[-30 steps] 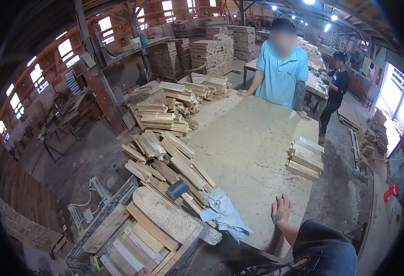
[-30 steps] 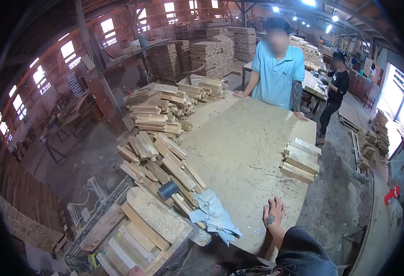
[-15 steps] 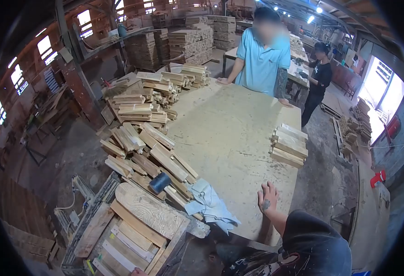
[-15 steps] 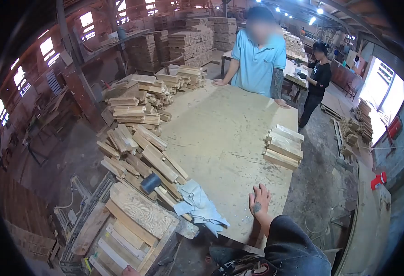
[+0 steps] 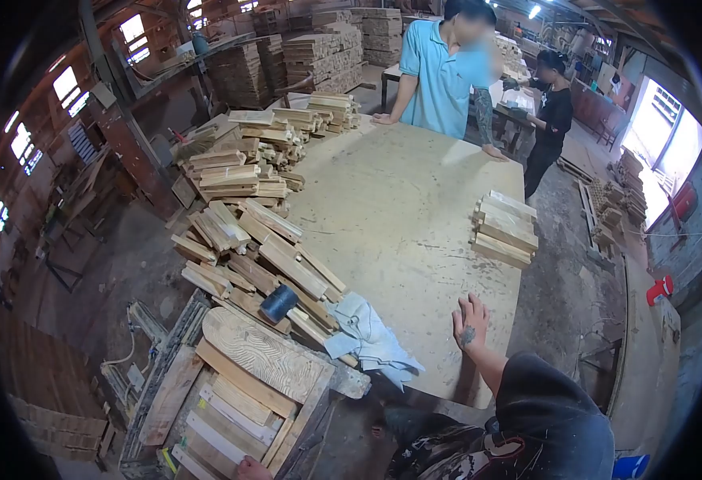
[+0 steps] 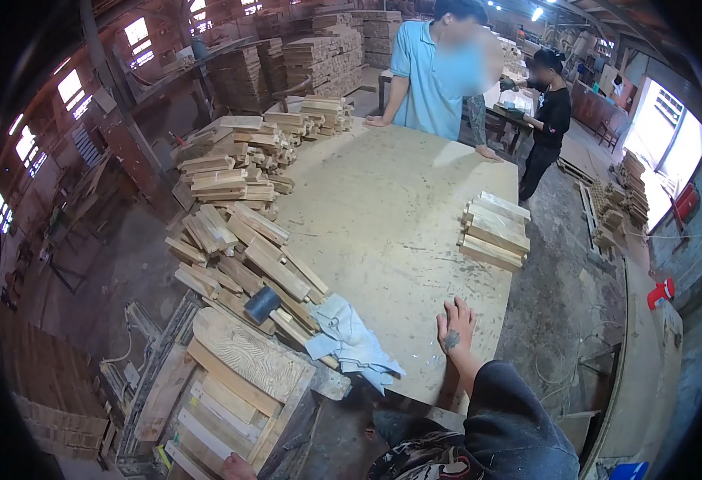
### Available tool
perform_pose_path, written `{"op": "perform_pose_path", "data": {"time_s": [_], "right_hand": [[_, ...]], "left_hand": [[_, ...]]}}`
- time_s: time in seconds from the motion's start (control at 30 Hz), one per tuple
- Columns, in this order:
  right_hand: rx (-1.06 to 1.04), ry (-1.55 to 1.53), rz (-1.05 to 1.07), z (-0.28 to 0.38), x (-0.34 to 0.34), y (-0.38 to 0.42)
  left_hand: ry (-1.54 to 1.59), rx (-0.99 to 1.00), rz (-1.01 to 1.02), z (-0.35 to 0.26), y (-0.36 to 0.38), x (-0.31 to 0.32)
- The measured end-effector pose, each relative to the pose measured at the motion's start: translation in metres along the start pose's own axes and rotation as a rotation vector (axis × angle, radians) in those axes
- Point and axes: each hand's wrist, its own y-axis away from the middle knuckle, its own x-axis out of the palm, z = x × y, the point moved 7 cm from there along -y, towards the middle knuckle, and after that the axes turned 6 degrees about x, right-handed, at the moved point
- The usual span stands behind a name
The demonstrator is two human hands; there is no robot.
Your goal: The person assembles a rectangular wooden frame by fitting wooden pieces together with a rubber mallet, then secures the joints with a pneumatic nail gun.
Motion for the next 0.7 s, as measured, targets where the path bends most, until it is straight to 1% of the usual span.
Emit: {"op": "perform_pose_path", "data": {"time_s": [0.7], "right_hand": [[-0.014,-0.005,-0.025,-0.001,-0.001,0.000]], "left_hand": [[0.046,-0.074,0.139,-0.011,-0.005,0.024]]}}
